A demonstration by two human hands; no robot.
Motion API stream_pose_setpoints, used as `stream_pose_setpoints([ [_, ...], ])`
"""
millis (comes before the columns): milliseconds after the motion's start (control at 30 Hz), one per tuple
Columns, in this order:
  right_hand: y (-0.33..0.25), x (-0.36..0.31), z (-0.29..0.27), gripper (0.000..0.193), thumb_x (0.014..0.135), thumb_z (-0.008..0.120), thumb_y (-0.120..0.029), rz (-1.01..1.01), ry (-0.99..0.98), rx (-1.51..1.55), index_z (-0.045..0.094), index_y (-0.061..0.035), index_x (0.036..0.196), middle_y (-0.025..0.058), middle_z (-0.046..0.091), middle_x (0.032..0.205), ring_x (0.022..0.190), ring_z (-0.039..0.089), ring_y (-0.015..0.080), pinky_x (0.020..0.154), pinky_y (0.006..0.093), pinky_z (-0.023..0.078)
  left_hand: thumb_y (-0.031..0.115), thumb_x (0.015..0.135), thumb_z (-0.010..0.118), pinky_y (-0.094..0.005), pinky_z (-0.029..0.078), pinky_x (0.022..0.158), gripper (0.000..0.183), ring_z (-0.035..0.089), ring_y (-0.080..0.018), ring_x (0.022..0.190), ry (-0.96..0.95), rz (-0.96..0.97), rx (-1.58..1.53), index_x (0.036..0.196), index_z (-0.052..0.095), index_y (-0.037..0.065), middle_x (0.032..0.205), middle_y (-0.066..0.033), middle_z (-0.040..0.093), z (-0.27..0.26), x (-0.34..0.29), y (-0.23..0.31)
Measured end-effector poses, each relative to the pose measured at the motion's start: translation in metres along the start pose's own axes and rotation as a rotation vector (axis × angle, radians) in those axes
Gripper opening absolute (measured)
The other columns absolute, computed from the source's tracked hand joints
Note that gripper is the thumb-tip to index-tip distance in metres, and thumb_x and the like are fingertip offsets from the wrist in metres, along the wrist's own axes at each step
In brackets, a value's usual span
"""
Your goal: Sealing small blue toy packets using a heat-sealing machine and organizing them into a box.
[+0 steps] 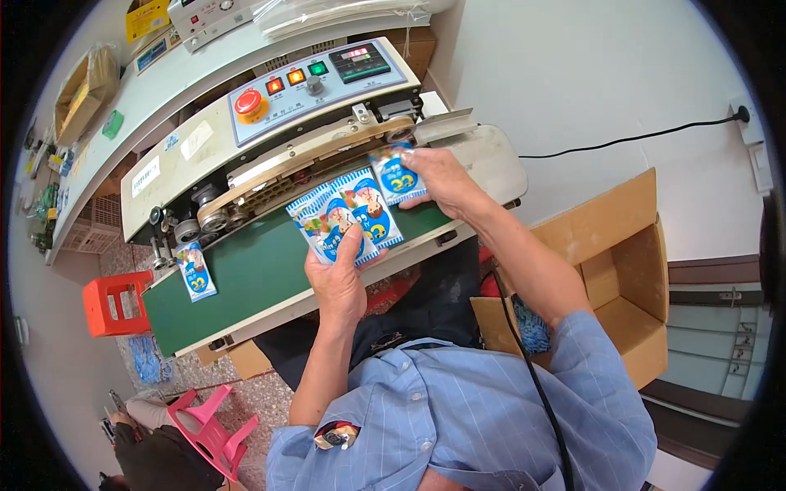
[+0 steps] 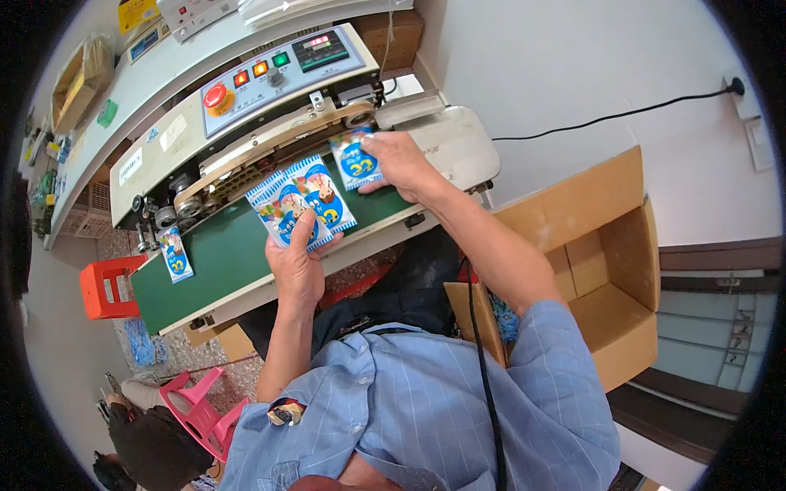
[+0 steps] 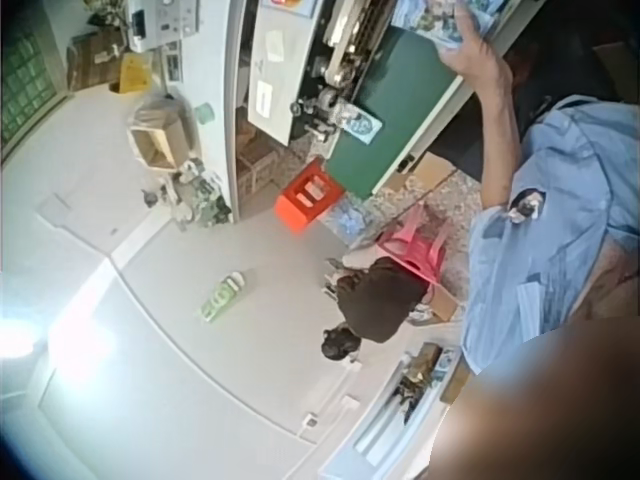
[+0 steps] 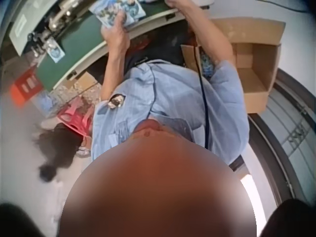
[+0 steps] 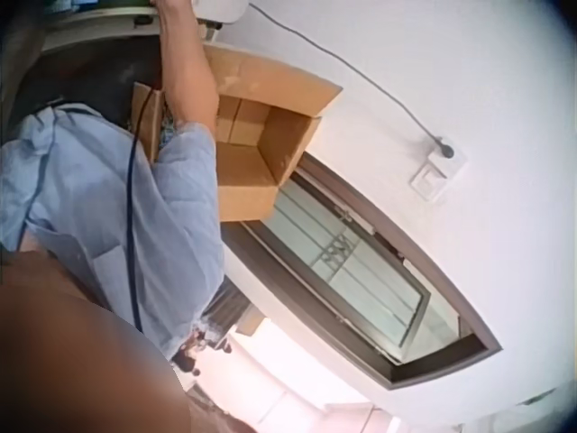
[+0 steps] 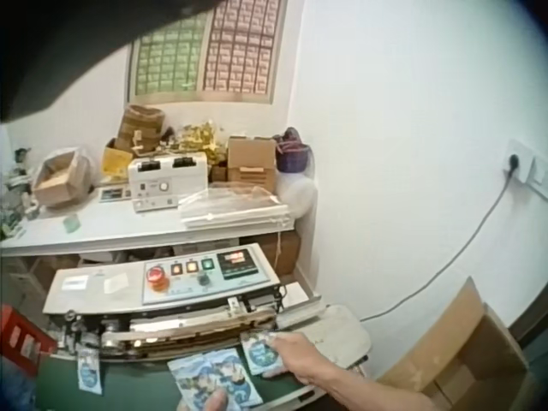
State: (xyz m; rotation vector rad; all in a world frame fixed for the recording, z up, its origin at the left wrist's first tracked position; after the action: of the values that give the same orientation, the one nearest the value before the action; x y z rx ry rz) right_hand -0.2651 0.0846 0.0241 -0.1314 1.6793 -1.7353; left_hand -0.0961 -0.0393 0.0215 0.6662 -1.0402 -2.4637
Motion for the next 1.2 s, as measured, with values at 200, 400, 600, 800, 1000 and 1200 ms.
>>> stream_pose_setpoints([
  [200,-0.007,-0.044,0.011,0.053,0.101,0.049,-0.044,-0.128,0.003,-0.198,0.057,0.0031,0.125,0.0142,0.065,0.111,0.094,0.067,0.0217,0.076,0.0330,0.057,0.008,0.093,0.067,-0.0385,0.064,0.069,0.032,0.070,-0.0207,0.092,-0.043,0.007,-0.029,0.122,0.055,0.002,0.112,-0.0094,0.067,0.005,-0.002,0.000],
  [400,0.001,-0.061,0.027,0.035,0.103,0.052,-0.029,-0.212,-0.270,-0.156,0.061,-0.0001,0.121,0.0028,0.068,0.101,0.095,0.066,0.0091,0.078,0.0266,0.055,0.009,0.094,0.064,-0.0419,0.064,0.072,0.034,0.070,-0.0219,0.096,-0.127,-0.052,-0.025,0.125,0.052,0.004,0.114,-0.0083,0.066,0.016,-0.004,-0.009],
  [600,0.003,-0.061,0.003,0.037,0.103,0.051,-0.030,-0.076,-0.071,0.141,0.061,0.0000,0.122,0.0066,0.070,0.103,0.083,0.071,0.0150,0.066,0.0297,0.062,0.008,0.093,0.066,-0.0395,0.065,0.072,0.031,0.069,-0.0202,0.095,-0.068,-0.066,-0.025,0.122,0.056,0.002,0.112,-0.0086,0.066,0.018,-0.001,-0.005],
  [800,-0.002,-0.056,-0.032,0.034,0.103,0.052,-0.028,-0.144,0.148,0.104,0.060,-0.0012,0.122,0.0061,0.068,0.102,0.085,0.070,0.0144,0.061,0.0316,0.062,0.008,0.094,0.064,-0.0382,0.065,0.068,0.031,0.070,-0.0205,0.093,-0.023,-0.011,-0.009,0.122,0.055,0.001,0.112,-0.0098,0.066,0.008,0.002,-0.002],
  [1000,-0.009,-0.029,-0.053,0.032,0.102,0.051,-0.025,-0.118,0.246,0.005,0.059,0.0019,0.118,0.0074,0.066,0.103,0.086,0.068,0.0141,0.060,0.0311,0.063,0.007,0.094,0.064,-0.0379,0.065,0.068,0.031,0.070,-0.0205,0.092,-0.024,-0.014,-0.009,0.122,0.054,0.001,0.112,-0.0098,0.066,0.010,0.002,0.000],
  [1200,-0.008,-0.010,-0.033,0.032,0.102,0.051,-0.026,-0.038,0.205,-0.068,0.061,0.0018,0.116,0.0072,0.066,0.102,0.085,0.068,0.0139,0.061,0.0314,0.063,0.008,0.094,0.064,-0.0381,0.065,0.068,0.031,0.070,-0.0206,0.093,-0.014,0.010,0.012,0.122,0.054,0.001,0.112,-0.0098,0.067,0.008,0.001,0.003],
])
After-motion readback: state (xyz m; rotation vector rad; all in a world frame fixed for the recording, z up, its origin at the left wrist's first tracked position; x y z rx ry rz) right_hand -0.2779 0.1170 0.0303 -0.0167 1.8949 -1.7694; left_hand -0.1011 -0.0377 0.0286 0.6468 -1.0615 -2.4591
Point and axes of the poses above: each hand's wrist, its own x-axis towards the middle knuckle, its own z-axis out of the palm, y = z × x, the point moved 4 cm from there along x, towards the middle knuckle
